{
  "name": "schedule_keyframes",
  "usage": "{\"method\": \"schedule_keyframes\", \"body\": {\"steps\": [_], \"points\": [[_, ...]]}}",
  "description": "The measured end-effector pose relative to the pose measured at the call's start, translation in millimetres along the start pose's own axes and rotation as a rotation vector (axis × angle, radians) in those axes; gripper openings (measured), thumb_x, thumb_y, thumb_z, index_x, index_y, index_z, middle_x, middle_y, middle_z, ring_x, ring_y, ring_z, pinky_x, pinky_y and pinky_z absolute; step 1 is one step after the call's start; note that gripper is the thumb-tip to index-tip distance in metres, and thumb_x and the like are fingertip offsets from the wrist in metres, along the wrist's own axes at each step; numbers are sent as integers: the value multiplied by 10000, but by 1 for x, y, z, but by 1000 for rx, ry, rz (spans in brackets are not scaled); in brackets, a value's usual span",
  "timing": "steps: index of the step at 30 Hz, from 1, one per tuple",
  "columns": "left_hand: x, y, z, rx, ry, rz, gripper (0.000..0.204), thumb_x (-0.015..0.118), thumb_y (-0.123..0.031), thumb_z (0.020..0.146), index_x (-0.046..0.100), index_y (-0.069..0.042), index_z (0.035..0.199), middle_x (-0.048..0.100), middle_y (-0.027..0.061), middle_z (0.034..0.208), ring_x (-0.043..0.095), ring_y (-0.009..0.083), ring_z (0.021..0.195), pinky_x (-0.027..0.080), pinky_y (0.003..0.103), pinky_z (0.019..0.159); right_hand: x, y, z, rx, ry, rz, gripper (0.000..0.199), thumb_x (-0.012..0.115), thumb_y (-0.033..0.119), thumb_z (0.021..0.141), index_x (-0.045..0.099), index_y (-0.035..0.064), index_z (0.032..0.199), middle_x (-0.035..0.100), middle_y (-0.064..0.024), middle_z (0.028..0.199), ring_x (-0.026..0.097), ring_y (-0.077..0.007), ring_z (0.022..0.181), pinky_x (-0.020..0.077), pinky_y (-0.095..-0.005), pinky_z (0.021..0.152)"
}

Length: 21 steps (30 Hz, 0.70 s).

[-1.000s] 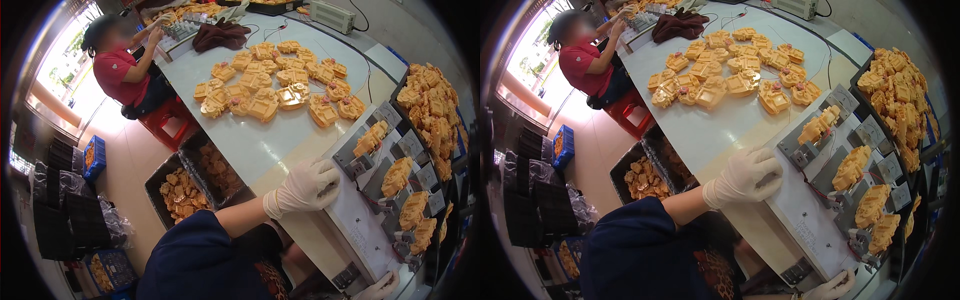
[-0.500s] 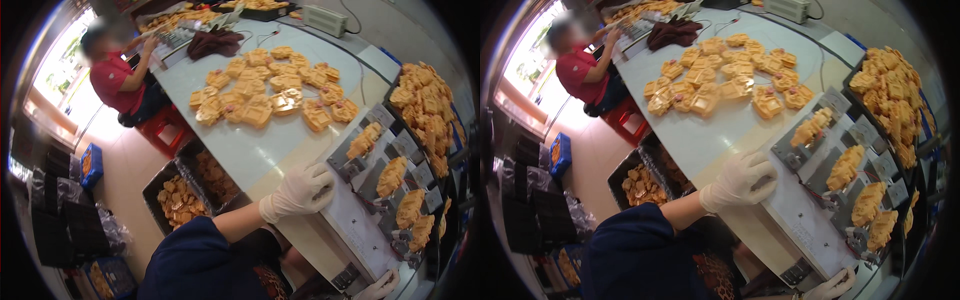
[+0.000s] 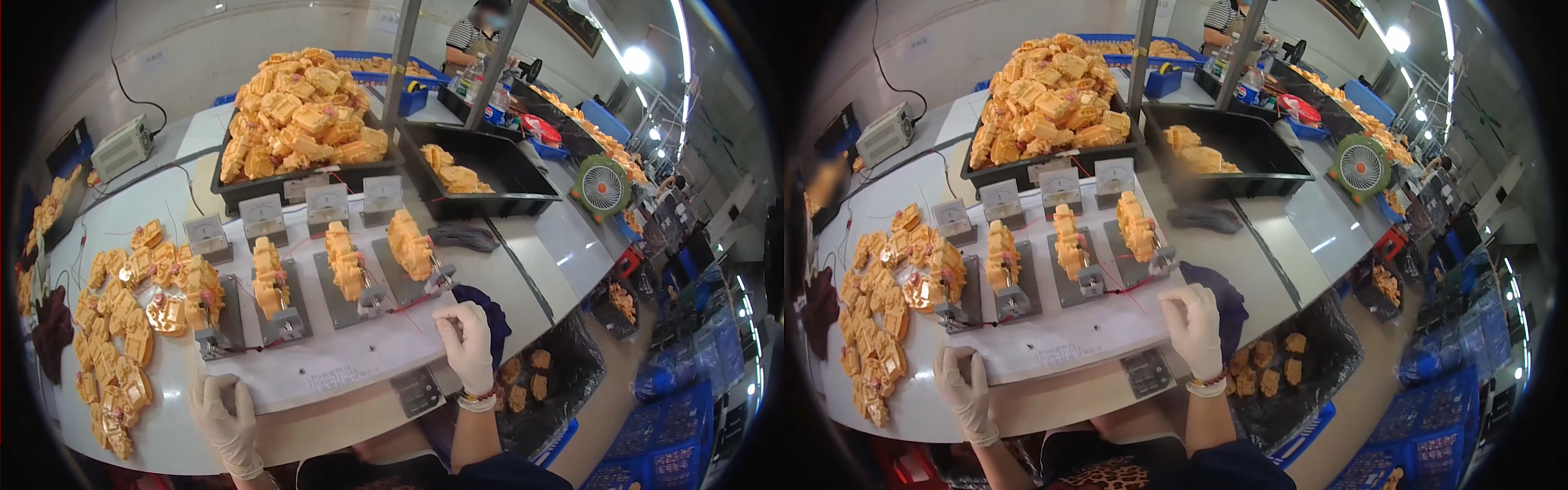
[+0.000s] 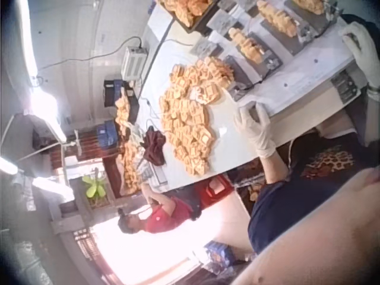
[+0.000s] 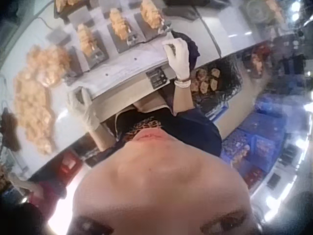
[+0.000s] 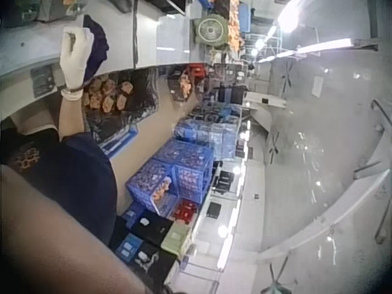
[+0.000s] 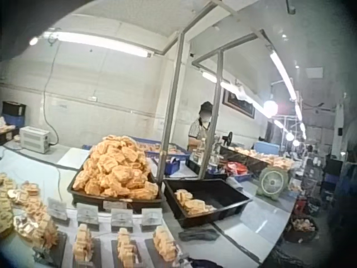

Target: The recorder uses a testing jig to check the function of plastic-encased electronic components in a factory setting.

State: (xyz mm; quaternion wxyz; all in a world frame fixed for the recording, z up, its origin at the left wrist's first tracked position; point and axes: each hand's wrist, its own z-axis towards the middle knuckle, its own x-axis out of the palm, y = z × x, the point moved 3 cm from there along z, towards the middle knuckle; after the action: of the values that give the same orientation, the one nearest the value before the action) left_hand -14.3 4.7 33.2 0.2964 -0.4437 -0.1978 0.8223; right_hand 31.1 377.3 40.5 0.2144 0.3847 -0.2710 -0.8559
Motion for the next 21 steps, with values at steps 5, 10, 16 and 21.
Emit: {"method": "schedule_keyframes", "body": {"steps": [5,10,16,21], "points": [[2,6,3,46,8,28,123,703,-31,810,627,-52,905,568,74,828,543,269,788,438,381,756,3,7,3,30,-31,-33,94,652,10,910,686,40,992,587,-43,881,524,-199,841,435,-326,779],[3,7,4,19,12,11,124,707,-33,809,630,-53,904,576,71,840,548,265,801,442,383,766,5,-2,4,-36,-15,-3,88,664,58,930,692,94,1005,603,-46,875,507,-248,829,407,-360,729],[2,6,1,17,3,12,125,711,-30,803,630,-51,896,568,74,838,543,266,796,441,385,760,2,-2,1,-60,-25,-30,64,660,48,924,696,87,961,603,-45,861,511,-250,811,404,-357,706],[1,5,1,34,10,27,124,708,-27,803,630,-54,895,558,76,831,535,270,786,438,386,759,4,1,0,-57,-31,-43,32,647,22,932,669,45,937,589,-44,858,519,-214,818,429,-331,740]]}}
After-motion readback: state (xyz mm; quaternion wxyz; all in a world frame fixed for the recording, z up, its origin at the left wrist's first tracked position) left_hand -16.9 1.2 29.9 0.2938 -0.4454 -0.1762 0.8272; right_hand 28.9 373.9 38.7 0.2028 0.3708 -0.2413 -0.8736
